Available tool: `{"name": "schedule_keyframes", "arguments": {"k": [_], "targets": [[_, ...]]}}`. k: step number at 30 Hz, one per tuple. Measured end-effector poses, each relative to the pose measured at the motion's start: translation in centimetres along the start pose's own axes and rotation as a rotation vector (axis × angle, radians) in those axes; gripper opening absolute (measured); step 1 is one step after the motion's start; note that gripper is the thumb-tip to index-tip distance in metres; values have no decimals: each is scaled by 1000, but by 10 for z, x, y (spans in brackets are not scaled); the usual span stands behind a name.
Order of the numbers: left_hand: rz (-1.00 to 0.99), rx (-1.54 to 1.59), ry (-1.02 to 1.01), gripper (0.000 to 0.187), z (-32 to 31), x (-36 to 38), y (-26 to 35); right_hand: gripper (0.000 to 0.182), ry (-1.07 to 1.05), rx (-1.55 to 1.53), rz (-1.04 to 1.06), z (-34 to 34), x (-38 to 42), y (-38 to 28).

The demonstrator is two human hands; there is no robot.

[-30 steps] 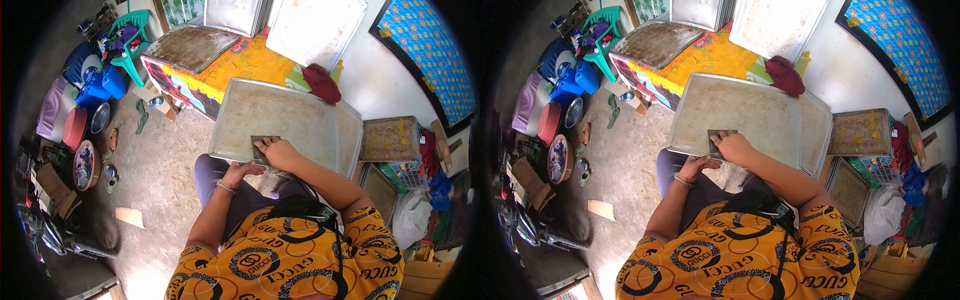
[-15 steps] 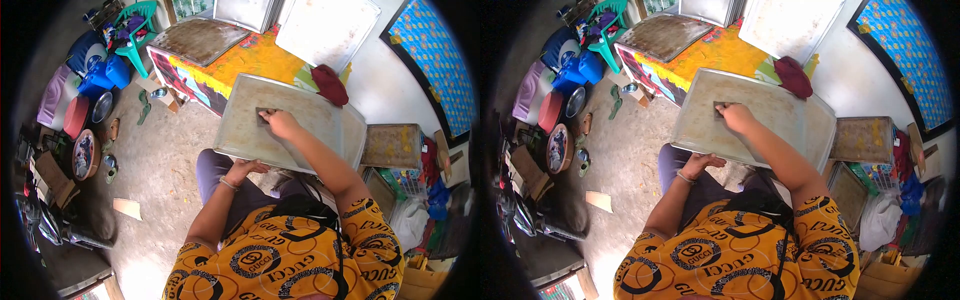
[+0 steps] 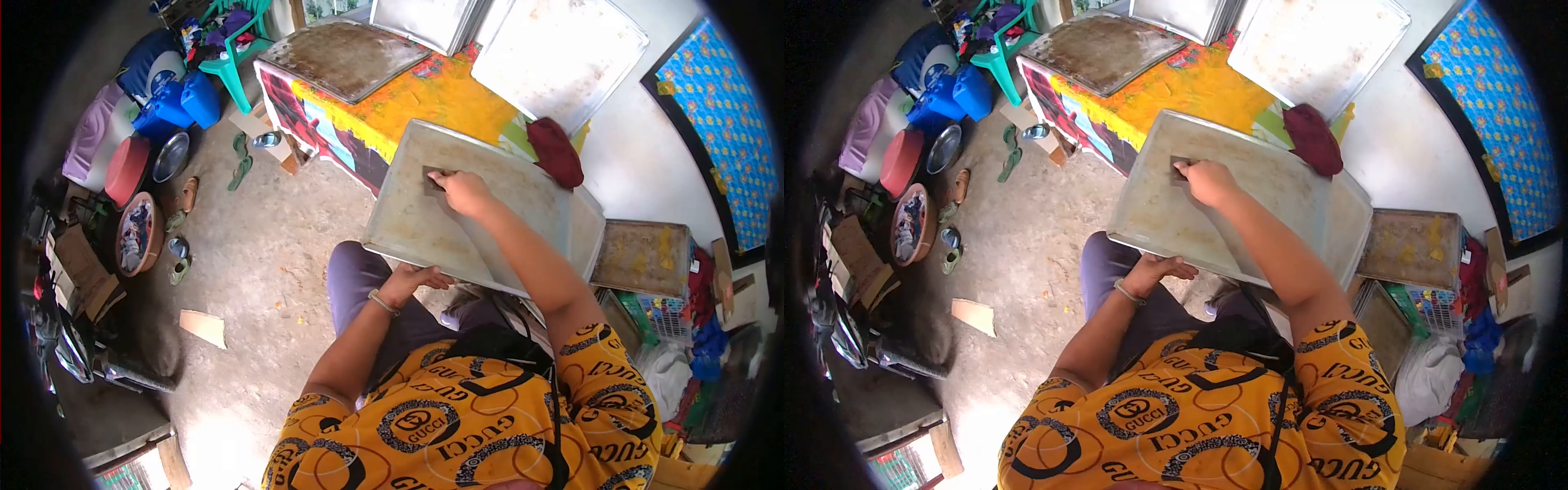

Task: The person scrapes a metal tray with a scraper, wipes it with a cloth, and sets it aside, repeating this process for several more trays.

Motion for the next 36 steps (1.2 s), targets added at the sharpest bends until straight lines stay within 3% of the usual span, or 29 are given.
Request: {"name": "schedule_keyframes", "arguments": {"k": [4, 6, 10, 13, 15, 16, 17, 21, 23, 24, 25, 27, 29, 33, 35, 36], "targets": [[25, -40, 2, 35, 2, 0, 0, 41, -41, 131, 140, -13, 36, -35], [35, -41, -6, 34, 3, 0, -3, 44, 58, 206, 340, -31, 59, -53], [6, 13, 16, 30, -3, 0, 2, 42, 83, 71, 260, -22, 39, -40], [4, -7, -13, 31, -5, 0, 3, 37, 3, -6, -19, -6, -15, -3], [12, -20, -12, 32, -4, 1, 3, 28, 98, -1, 69, 2, -17, -2], [23, -27, -9, 33, -3, 1, 2, 33, 144, 3, 114, 5, -18, -4], [34, -31, -8, 33, -2, 1, 0, 32, 4, 26, 41, -4, -10, -9], [21, -80, 33, 32, 0, 1, -3, 32, 128, 114, 447, -29, 63, -62], [-36, -226, 136, 31, -2, 4, 3, 46, 54, 123, 403, -30, 67, -69], [-8, -153, 87, 30, -2, 2, 2, 55, 20, 128, 381, -30, 68, -72], [17, -81, 40, 30, -1, 0, 0, 33, 150, 91, 373, -32, 55, -64], [41, -20, -6, 29, 1, -3, -5, 27, 102, -12, 188, -30, 15, -36], [26, -10, -11, 30, -1, -2, -5, 29, 213, -39, 125, -12, -18, -6], [46, -53, -4, 31, -3, 0, 2, 29, -76, 13, 27, -3, -11, -17], [54, -48, -5, 31, 2, -3, -3, 32, 158, 96, 304, -29, 25, -38], [64, -41, -8, 31, 3, -3, -8, 33, 134, 125, 327, -33, 33, -44]]}}
Point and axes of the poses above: each hand's wrist, its own x-axis away from the middle knuckle, its own z-axis out of the back of the hand, y = z × x, the point moved 2 cm from there along -x, towards the middle knuckle, and after that the axes turned 2 degrees about -x, right-handed, at the moved point
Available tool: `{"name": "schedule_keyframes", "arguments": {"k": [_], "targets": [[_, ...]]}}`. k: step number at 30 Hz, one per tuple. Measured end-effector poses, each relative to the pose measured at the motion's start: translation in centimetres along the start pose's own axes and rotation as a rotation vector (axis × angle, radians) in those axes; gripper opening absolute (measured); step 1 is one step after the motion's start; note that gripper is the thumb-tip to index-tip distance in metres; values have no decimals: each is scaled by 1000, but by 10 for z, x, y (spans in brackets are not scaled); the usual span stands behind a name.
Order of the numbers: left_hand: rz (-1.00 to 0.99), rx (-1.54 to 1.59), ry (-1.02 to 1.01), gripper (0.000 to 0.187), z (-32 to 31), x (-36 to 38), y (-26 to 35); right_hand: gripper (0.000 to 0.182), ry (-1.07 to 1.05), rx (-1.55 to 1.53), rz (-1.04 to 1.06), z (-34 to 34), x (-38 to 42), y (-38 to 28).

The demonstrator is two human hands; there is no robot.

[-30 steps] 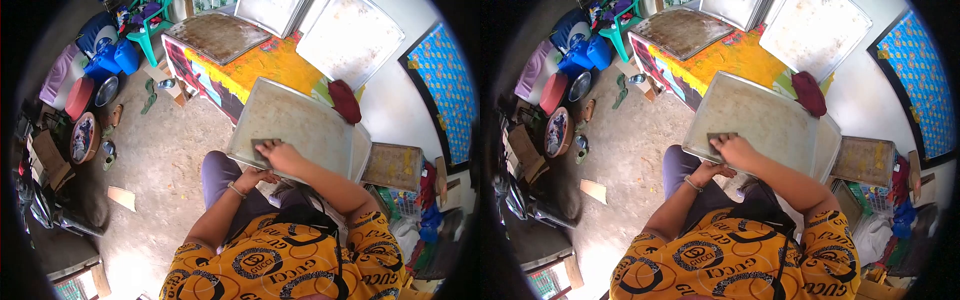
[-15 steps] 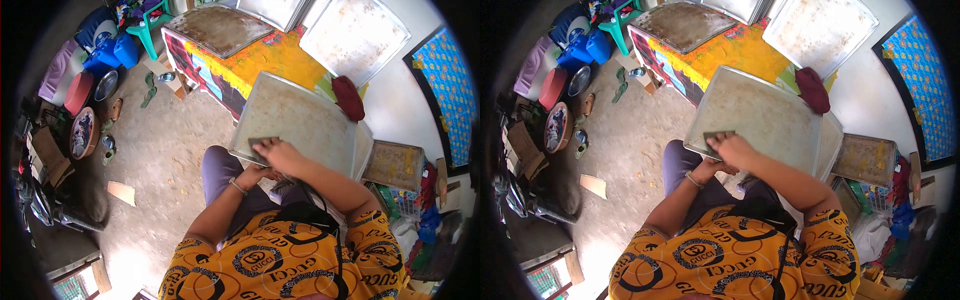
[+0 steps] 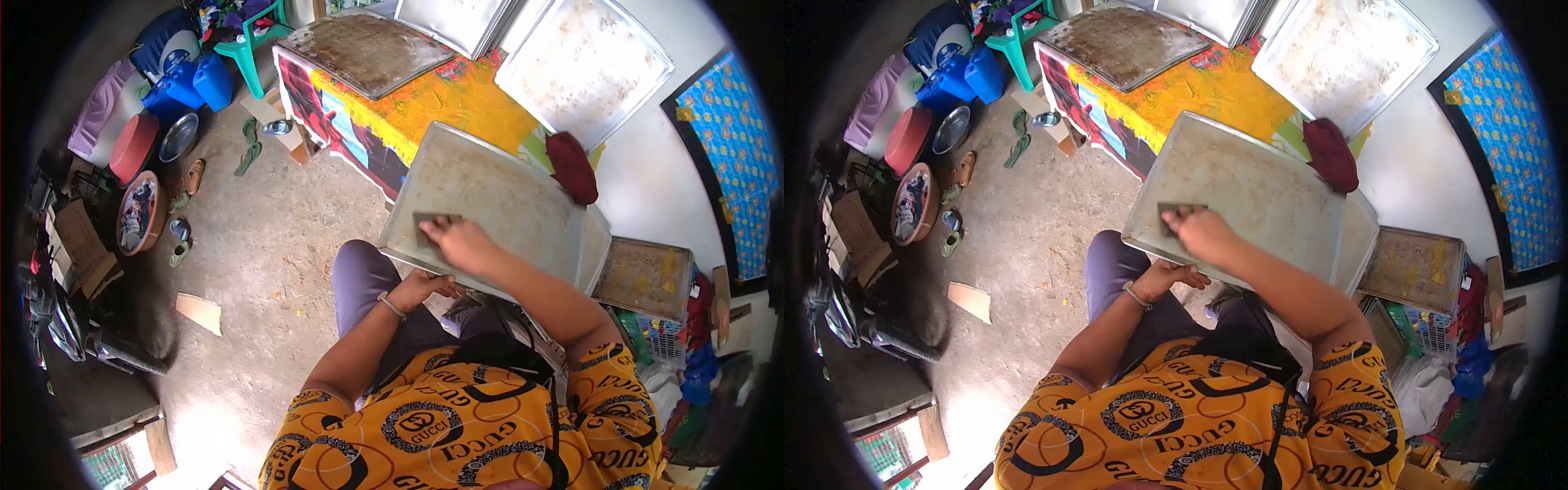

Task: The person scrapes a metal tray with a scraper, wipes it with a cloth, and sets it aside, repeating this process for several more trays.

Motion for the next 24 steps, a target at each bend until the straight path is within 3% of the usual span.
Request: {"name": "schedule_keyframes", "arguments": {"k": [2, 3, 6, 8, 11, 13, 15, 18, 21, 24], "targets": [[-19, 11, -8, 30, -1, 0, 1, 34, -57, 37, 40, -1, 8, -16], [-18, 19, -10, 30, 0, 0, -1, 31, 44, -12, 17, 1, 3, -12], [-26, 23, -27, 32, -1, -1, 0, 27, -191, -92, -323, 12, -39, 30], [-39, 21, -21, 33, -2, 0, 3, 25, 24, -109, -299, 10, -57, 68], [-10, -3, 8, 35, -4, 4, 7, 26, -19, -109, -285, 16, -62, 70], [10, -29, 10, 36, -3, 6, 8, 29, -162, -58, -266, 20, -45, 31], [20, -28, 4, 35, -2, 4, 7, 34, -13, -43, -50, 8, -21, -1], [-6, 6, -7, 34, -2, 2, 5, 34, -26, 36, -33, 2, -18, -6], [-15, 29, -30, 34, -4, 2, 6, 32, -214, -50, -299, 17, -59, 42], [-11, -3, -9, 34, -4, 4, 8, 30, -10, -20, -289, 6, -81, 92]]}}
Point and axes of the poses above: each hand's wrist, its own x-axis away from the middle knuckle, its own z-axis out of the back of the hand, y = z × x, the point moved 2 cm from there along -x, towards the middle knuckle, and after that the axes turned 2 degrees about -x, right-handed, at the moved point
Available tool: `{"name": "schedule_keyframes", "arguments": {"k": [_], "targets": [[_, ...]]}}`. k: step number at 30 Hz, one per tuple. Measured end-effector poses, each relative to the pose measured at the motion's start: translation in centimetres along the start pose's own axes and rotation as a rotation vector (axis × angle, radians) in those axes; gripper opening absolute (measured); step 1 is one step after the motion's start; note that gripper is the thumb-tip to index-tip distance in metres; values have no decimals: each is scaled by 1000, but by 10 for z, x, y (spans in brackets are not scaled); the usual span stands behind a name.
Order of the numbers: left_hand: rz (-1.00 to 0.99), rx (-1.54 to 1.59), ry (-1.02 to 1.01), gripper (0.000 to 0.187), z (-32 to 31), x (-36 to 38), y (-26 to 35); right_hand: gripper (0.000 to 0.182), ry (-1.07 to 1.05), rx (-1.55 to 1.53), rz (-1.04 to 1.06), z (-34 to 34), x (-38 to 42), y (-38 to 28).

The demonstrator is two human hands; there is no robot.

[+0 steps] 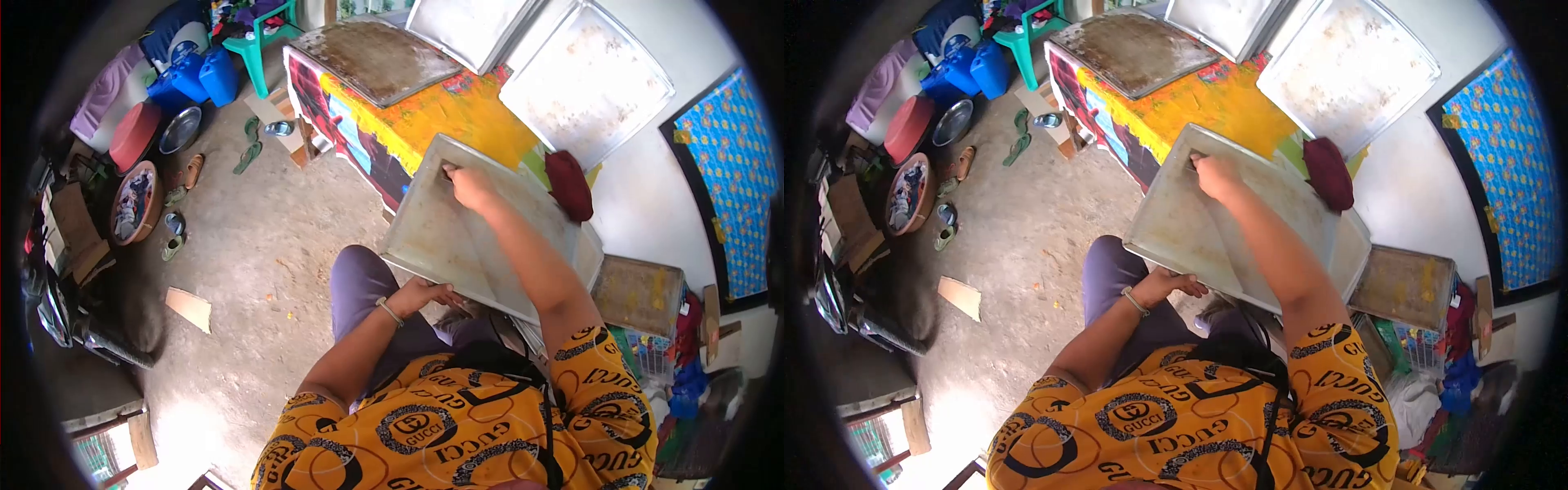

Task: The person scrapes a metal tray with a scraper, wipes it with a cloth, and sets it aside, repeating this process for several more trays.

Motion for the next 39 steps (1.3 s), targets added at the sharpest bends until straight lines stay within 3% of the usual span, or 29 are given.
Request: {"name": "schedule_keyframes", "arguments": {"k": [3, 5, 8, 9, 12, 15, 18, 21, 27, 31, 34, 37, 39], "targets": [[12, -40, 19, 33, 3, 1, -6, 30, -175, -27, -71, 12, 23, -35], [15, -74, 17, 32, 4, 0, -4, 32, -132, -21, 126, -3, 46, -51], [12, -31, -12, 32, 4, -1, -5, 32, -8, 29, 232, -1, 59, -60], [17, -8, -14, 34, 6, -3, -12, 33, -150, 14, 105, 4, 45, -55], [-12, 5, -44, 35, 1, -1, -2, 35, -134, -40, -72, 15, 2, -20], [13, -4, -10, 36, 0, 1, 0, 35, -93, 53, 8, 6, -9, -7], [4, -49, -20, 35, 3, -1, -4, 32, -205, -1, 6, 11, 28, -43], [30, -52, -15, 34, 1, 0, 0, 29, -30, 5, 189, -1, 45, -50], [-26, 8, -14, 32, -1, 0, -1, 30, -108, 11, -164, 13, -25, -9], [19, -32, 4, 31, 3, 1, -1, 32, -171, 43, -43, 8, 0, -29], [29, -22, -23, 31, 2, -2, -3, 32, -45, 111, 93, -3, 18, -36], [19, 8, -37, 29, 0, -2, -2, 32, -158, -35, -166, 11, -19, -10], [-6, 17, -24, 29, 1, -2, -1, 32, -166, 1, -107, 20, -25, -11]]}}
Point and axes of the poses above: each hand's wrist, its own x-axis away from the middle knuckle, its own z-axis out of the back of the hand, y = z × x, the point moved 2 cm from there along -x, towards the middle knuckle, and after that the axes turned 2 degrees about -x, right-handed, at the moved point
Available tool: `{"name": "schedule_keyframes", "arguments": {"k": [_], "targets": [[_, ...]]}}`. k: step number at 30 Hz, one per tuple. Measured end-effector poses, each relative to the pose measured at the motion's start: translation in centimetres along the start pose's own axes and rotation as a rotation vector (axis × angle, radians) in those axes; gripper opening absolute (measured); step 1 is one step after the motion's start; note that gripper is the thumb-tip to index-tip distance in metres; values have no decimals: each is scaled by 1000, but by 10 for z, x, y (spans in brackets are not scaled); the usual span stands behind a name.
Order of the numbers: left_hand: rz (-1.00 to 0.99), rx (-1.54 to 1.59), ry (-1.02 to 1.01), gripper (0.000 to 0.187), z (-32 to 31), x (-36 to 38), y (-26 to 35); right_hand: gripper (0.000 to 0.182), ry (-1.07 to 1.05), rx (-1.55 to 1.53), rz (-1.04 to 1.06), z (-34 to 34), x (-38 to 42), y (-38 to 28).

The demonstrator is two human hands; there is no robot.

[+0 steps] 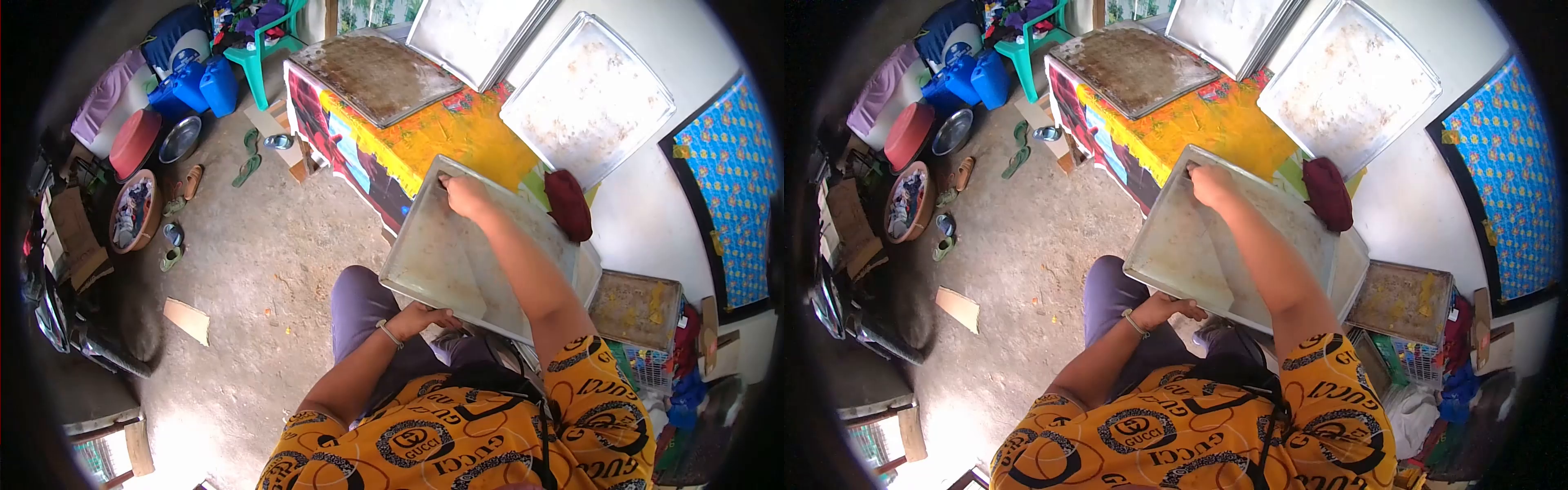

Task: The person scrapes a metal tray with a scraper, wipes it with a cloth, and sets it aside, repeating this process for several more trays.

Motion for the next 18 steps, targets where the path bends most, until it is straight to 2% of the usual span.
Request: {"name": "schedule_keyframes", "arguments": {"k": [1, 2, 5, 10, 13, 14, 17, 18], "targets": [[8, -1, 6, 29, 0, 1, -2, 31, -1, 24, 33, 8, -1, -6], [14, 1, 13, 29, 0, 2, -5, 29, -41, -27, -26, 7, 9, -11], [16, -12, 15, 28, 0, 1, 2, 27, 23, 31, 105, -18, 8, -10], [33, -7, 4, 31, 1, 2, -2, 29, -29, -15, -47, 9, -9, 1], [26, -11, 11, 33, 3, 3, -1, 32, -56, 43, 1, -8, 7, -17], [25, -10, 8, 32, 2, 2, -2, 34, -4, 118, 110, -18, 4, -13], [43, -24, -30, 31, 3, 2, -1, 33, -23, 2, -73, 2, -8, -1], [38, -17, -32, 31, 2, 3, 0, 32, 26, 11, -22, 9, -13, 2]]}}
Point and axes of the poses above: each hand's wrist, its own x-axis away from the middle knuckle, its own z-axis out of the back of the hand, y = z × x, the point moved 2 cm from there along -x, towards the middle knuckle, and after that the axes turned 2 degrees about -x, right-handed, at the moved point
